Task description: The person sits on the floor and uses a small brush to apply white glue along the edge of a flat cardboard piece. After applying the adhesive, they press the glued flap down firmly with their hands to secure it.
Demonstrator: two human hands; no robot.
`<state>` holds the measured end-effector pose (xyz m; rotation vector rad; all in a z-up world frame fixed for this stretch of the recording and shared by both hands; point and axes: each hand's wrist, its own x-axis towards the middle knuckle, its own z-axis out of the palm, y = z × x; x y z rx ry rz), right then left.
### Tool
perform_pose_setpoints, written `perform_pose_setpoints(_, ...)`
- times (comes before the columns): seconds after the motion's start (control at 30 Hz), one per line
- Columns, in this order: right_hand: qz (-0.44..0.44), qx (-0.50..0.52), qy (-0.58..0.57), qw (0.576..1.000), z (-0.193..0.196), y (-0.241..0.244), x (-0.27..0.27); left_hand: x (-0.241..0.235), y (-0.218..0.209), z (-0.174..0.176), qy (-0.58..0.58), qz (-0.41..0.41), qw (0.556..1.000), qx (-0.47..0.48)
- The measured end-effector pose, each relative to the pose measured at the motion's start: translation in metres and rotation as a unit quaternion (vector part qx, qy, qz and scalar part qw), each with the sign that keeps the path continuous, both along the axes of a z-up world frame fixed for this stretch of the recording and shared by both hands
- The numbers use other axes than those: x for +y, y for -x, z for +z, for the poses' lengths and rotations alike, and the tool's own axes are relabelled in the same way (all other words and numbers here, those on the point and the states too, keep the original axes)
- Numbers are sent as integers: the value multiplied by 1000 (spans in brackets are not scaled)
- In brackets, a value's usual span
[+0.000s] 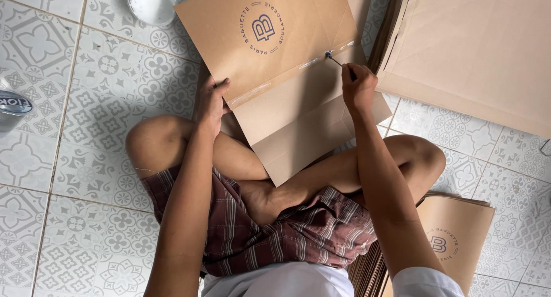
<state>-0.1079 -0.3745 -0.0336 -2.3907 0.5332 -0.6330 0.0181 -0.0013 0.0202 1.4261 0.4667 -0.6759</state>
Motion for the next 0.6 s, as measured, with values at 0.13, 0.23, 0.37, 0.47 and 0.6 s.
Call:
perform_pose_setpoints(0.13, -17, -17, 7, 1000, 7, 1, -14, 1, 0, -3, -6, -7, 1000, 0)
perform_pose_setpoints(0.23, -4, -15, 32, 999, 12, -1, 0, 1, -2, -9, -3, -4, 1000, -12)
perform_pose_setpoints(0.37, 60, 11, 28, 998, 17, -2, 29, -3, 0, 10, -9, -2, 1000, -5)
perform_pose_setpoints(0.47, 77, 18, 25, 997, 30, -1, 36, -3, 0, 7, -9, -6, 1000, -6)
perform_pose_setpoints(0.6, 49, 2, 44, 998, 38, -3, 31, -5, -1, 14, 3, -4, 1000, -1)
